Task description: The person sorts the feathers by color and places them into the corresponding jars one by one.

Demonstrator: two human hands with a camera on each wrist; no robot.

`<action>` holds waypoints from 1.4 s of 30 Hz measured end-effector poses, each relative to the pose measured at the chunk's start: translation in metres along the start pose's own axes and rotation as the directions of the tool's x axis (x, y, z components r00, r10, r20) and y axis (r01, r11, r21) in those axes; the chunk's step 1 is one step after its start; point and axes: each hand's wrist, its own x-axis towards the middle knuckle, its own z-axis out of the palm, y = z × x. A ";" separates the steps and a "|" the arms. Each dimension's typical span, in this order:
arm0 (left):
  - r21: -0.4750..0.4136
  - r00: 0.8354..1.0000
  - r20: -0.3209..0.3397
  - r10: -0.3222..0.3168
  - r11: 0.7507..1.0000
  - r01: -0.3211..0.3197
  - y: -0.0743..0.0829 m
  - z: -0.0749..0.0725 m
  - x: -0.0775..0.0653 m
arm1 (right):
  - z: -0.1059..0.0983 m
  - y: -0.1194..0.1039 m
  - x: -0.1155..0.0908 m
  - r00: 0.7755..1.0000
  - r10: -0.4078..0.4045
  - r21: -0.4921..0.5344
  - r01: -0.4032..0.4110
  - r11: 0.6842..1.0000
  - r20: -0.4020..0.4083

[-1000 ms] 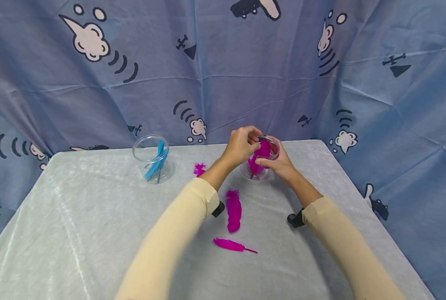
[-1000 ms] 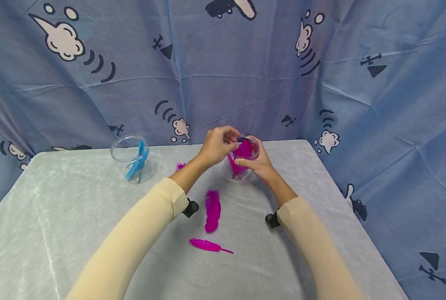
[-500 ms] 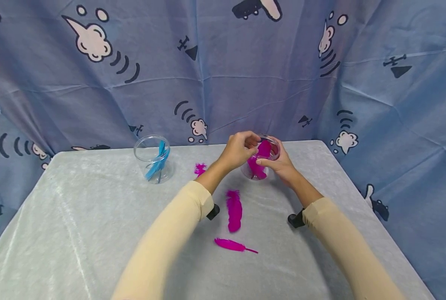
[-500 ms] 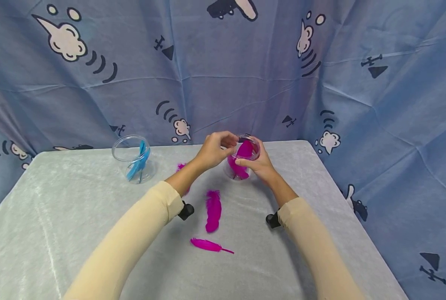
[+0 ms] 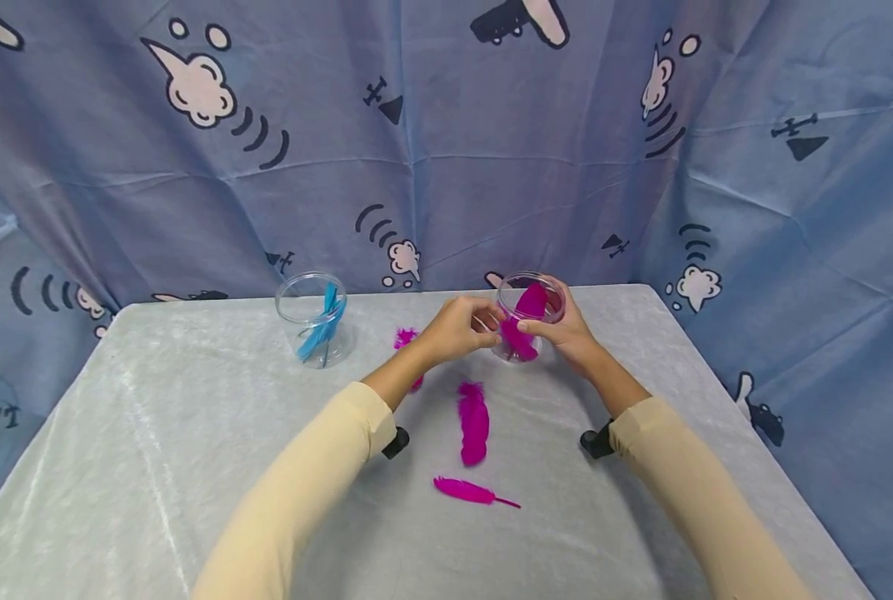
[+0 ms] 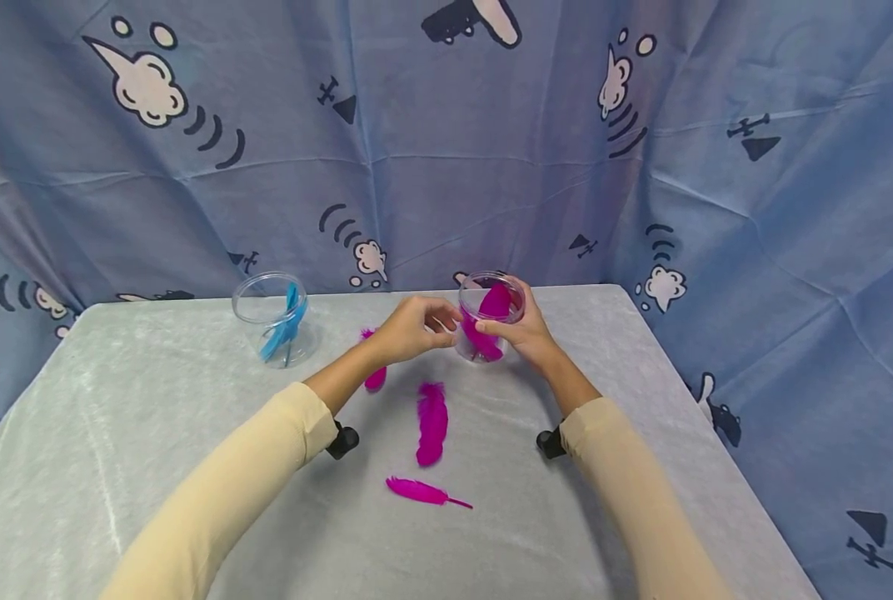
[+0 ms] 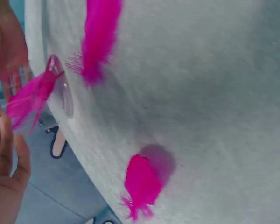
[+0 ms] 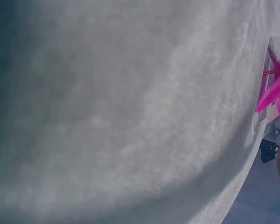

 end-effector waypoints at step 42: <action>0.114 0.960 0.267 -0.088 0.992 0.059 -0.043 0.021 -0.032 | 0.000 -0.001 -0.001 0.999 0.040 -0.004 -0.040 0.999 -0.008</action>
